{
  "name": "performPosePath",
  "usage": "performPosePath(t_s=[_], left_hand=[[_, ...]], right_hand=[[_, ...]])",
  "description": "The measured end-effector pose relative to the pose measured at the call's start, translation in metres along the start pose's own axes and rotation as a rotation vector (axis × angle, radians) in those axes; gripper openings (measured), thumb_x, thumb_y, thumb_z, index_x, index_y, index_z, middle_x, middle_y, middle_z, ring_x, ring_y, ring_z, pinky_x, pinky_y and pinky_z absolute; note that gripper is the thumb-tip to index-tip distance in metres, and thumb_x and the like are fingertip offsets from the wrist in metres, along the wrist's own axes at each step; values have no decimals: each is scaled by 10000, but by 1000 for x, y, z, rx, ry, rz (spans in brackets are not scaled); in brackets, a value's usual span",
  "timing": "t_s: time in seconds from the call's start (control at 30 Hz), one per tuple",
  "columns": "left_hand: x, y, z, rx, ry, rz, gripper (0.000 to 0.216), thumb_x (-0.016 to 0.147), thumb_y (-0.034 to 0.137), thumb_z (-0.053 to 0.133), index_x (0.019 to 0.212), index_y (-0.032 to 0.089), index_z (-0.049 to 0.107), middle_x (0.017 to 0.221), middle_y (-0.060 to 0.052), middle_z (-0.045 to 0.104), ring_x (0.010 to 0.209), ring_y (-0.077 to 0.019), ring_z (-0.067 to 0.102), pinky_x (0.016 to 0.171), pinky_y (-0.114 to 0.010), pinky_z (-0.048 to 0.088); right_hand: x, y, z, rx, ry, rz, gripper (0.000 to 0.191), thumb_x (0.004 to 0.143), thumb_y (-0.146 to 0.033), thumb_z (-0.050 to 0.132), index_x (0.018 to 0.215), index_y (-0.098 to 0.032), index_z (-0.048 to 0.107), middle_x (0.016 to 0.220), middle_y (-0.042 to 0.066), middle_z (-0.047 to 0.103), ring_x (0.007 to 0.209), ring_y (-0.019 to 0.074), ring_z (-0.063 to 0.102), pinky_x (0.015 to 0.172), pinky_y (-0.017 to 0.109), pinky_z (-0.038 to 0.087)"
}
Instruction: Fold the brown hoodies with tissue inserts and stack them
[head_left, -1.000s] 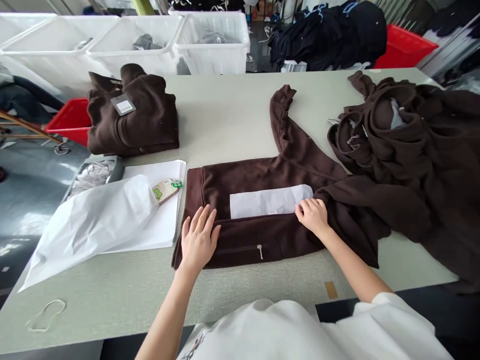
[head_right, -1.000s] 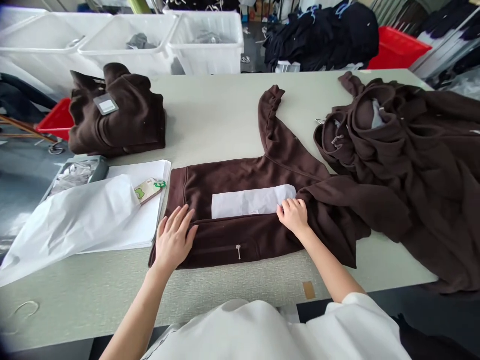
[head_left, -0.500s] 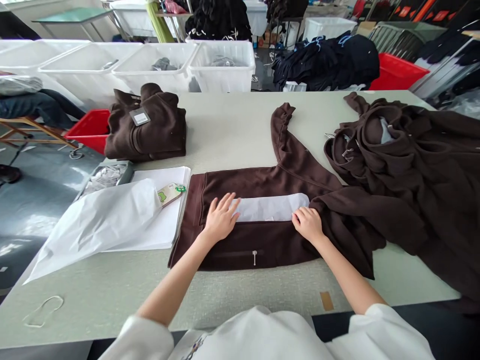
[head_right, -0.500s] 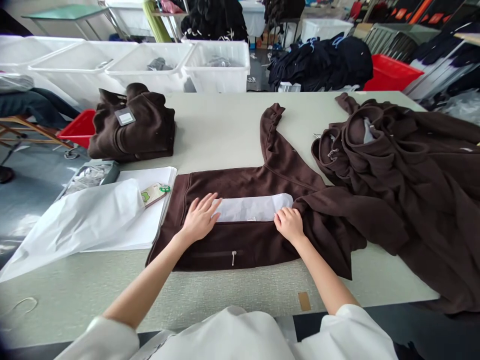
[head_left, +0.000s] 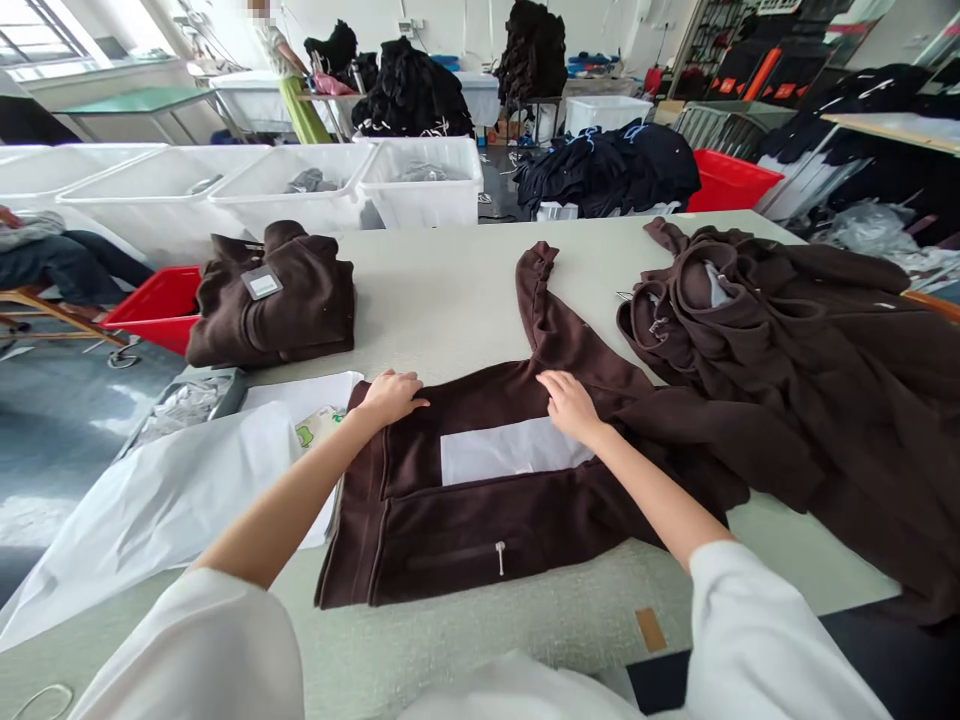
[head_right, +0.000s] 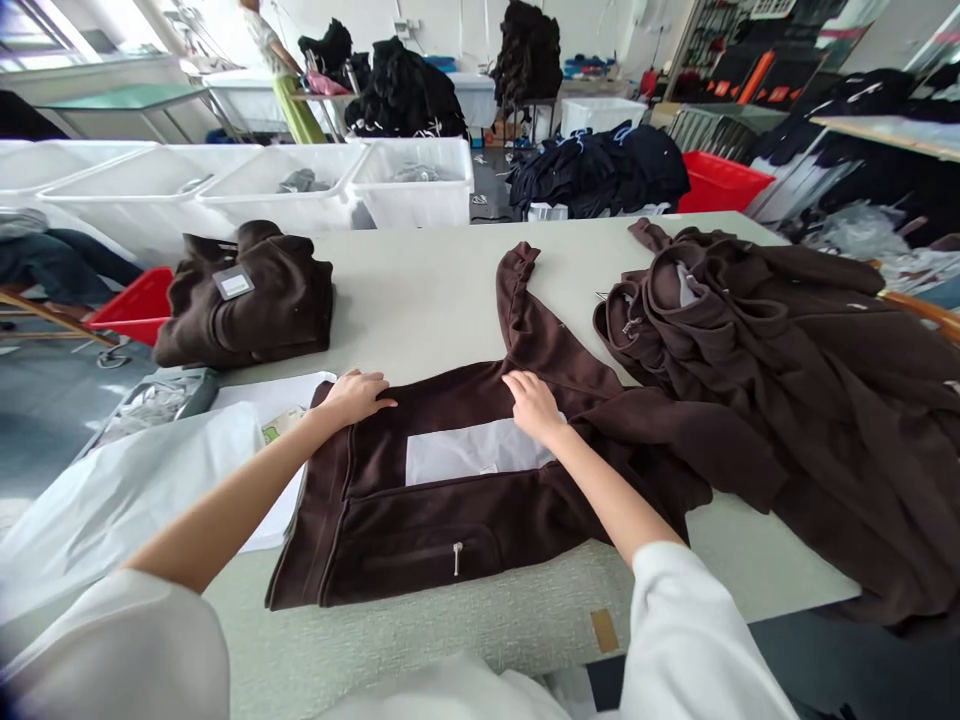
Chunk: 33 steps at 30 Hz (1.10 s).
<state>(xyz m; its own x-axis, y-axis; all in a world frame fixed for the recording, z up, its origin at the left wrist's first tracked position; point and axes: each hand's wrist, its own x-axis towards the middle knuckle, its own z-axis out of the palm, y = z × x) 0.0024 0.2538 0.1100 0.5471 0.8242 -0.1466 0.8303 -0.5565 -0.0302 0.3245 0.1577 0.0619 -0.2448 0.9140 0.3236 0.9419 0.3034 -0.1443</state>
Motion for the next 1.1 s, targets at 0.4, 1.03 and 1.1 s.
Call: performPosePath(t_s=[0.4, 1.03, 1.1], left_hand=[[-130, 17, 29, 78, 137, 141, 262, 793, 58, 412, 904, 193, 609, 884, -98, 537, 879, -249, 503, 724, -365, 403], [-173, 12, 46, -199, -78, 19, 620, 651, 31, 451, 1214, 261, 567, 1061, -76, 520, 1011, -230, 496, 840, -349, 435], [-169, 17, 36, -309, -81, -12, 492, 729, 102, 449, 1182, 236, 584, 1085, -67, 539, 988, -206, 532, 844, -316, 449]], right_hand=[[23, 27, -38, -340, -143, -225, 199, 739, -115, 486, 885, -107, 621, 816, 105, 610, 828, 215, 495, 851, 352, 276], [-62, -34, -47, -187, -501, -11, 134, 736, -177, 522, 659, -166, 630, 862, 84, 544, 827, 194, 502, 649, 297, 368], [-50, -46, -38, -114, -364, 0, 253, 821, -220, 461, 647, -162, 635, 869, 94, 546, 826, 196, 505, 655, 300, 395]])
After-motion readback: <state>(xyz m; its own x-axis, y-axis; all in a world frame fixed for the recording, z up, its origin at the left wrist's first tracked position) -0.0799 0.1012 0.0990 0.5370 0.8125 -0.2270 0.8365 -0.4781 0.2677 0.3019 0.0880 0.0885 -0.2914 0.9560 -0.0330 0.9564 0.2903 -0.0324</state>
